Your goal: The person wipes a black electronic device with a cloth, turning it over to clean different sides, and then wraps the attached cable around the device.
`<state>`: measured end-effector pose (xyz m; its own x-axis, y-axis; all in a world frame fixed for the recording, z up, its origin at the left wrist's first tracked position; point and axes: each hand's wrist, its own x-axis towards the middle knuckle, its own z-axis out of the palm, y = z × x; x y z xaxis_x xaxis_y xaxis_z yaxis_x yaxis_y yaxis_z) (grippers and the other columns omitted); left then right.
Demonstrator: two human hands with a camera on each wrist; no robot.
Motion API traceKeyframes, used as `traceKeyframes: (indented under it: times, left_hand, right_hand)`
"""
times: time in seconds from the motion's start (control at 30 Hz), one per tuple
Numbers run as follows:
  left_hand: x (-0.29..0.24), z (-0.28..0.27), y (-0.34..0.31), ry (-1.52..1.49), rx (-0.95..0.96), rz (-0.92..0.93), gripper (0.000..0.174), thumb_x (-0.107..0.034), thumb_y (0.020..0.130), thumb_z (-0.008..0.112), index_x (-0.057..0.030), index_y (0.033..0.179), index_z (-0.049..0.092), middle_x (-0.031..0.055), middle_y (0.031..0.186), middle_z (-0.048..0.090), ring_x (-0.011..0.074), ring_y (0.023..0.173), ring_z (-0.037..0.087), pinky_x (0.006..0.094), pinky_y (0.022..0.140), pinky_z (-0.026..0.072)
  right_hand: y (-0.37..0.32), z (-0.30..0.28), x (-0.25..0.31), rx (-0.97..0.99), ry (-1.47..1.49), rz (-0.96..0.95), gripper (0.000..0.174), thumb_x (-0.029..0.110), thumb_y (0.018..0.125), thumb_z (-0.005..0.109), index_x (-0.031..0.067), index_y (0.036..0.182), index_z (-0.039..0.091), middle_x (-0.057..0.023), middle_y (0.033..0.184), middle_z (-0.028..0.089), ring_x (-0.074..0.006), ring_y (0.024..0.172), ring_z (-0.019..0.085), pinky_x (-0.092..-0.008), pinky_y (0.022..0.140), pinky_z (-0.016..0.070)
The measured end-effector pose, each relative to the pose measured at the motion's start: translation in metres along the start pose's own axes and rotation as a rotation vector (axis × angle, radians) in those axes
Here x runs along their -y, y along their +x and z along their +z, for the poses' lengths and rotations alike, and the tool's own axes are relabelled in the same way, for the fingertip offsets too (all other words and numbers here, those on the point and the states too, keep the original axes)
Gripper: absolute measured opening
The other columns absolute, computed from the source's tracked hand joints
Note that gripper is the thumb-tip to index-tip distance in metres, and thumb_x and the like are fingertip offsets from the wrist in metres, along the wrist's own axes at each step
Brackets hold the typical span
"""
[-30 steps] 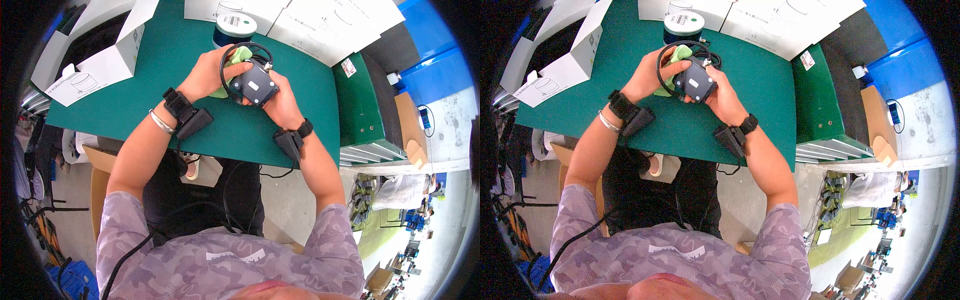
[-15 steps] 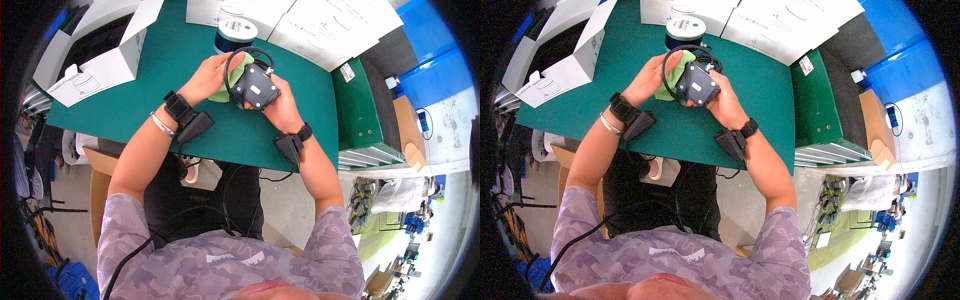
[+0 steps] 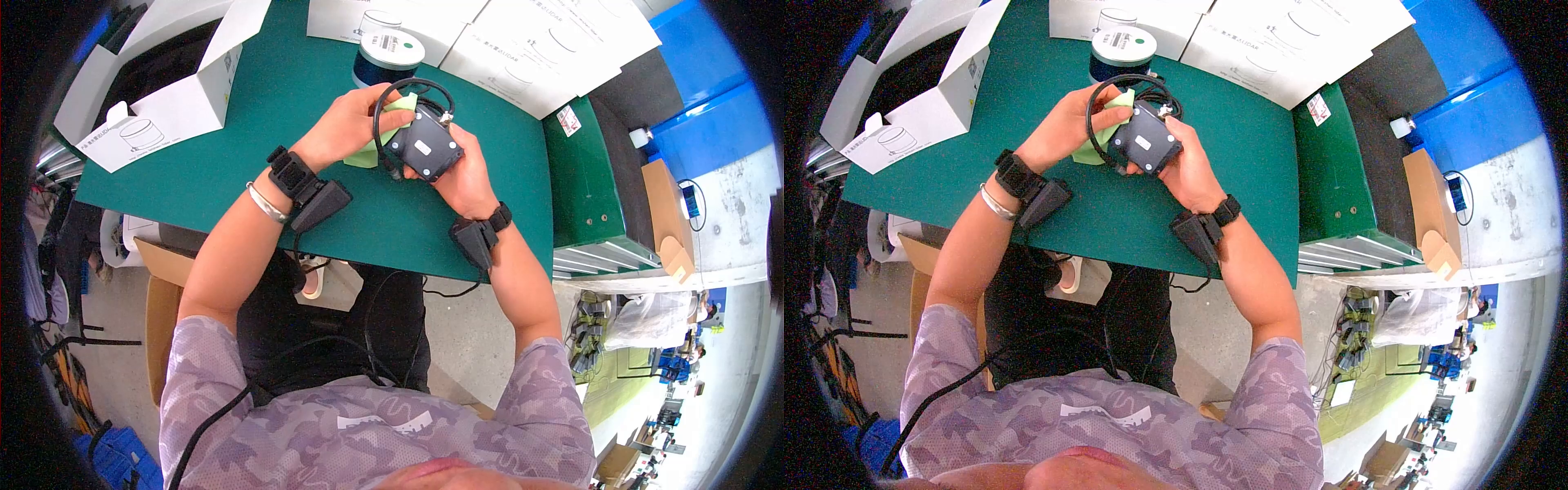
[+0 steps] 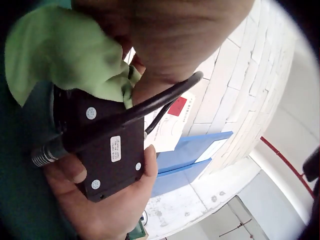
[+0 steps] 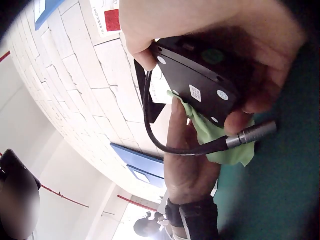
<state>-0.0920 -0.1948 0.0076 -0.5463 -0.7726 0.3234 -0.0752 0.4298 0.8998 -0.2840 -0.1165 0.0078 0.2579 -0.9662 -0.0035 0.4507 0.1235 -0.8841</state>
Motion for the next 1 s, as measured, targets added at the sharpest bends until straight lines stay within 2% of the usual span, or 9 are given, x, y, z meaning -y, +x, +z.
traceKeyframes:
  times: [0.17,0.5,0.83,1.0]
  left_hand:
    - [-0.0009,0.0005,0.0004,0.07,-0.02,0.021,0.037,-0.035,0.087,0.067,-0.0023,0.102,0.06,0.0077,0.078,0.062,0.0119,0.07,0.053,0.0285,0.067,0.0458]
    - [0.0032,0.0029,0.0008,0.026,-0.042,0.062,0.037,-0.036,0.086,0.067,-0.0023,0.1,0.061,0.0085,0.077,0.062,0.012,0.069,0.053,0.0293,0.065,0.0458]
    - [0.0015,0.0028,0.0002,0.021,-0.026,0.038,0.035,-0.035,0.088,0.065,-0.0032,0.101,0.061,0.008,0.082,0.064,0.012,0.073,0.055,0.0293,0.068,0.0468]
    - [-0.0055,0.0025,-0.0015,-0.041,-0.025,0.019,0.035,-0.035,0.089,0.064,-0.0025,0.102,0.061,0.0081,0.085,0.065,0.0115,0.076,0.056,0.0286,0.071,0.0475]
  right_hand:
    - [-0.0003,-0.0004,0.0007,0.028,-0.021,-0.016,0.047,0.039,0.098,0.036,0.0026,0.122,0.051,-0.0125,0.104,0.064,-0.0205,0.083,0.064,-0.0363,0.07,0.055]
    - [-0.0007,0.0001,0.0002,0.021,-0.022,-0.029,0.047,0.039,0.098,0.035,0.0032,0.125,0.05,-0.0117,0.105,0.064,-0.0199,0.087,0.064,-0.0363,0.072,0.055]
    - [-0.0014,-0.0004,0.0009,0.044,-0.039,-0.021,0.046,0.039,0.098,0.035,0.0032,0.123,0.051,-0.0113,0.102,0.065,-0.0199,0.081,0.064,-0.0347,0.071,0.0539]
    - [-0.0024,0.0063,0.0024,-0.026,-0.045,-0.032,0.047,0.04,0.097,0.036,0.0035,0.122,0.051,-0.0109,0.102,0.065,-0.0191,0.081,0.064,-0.034,0.07,0.0538]
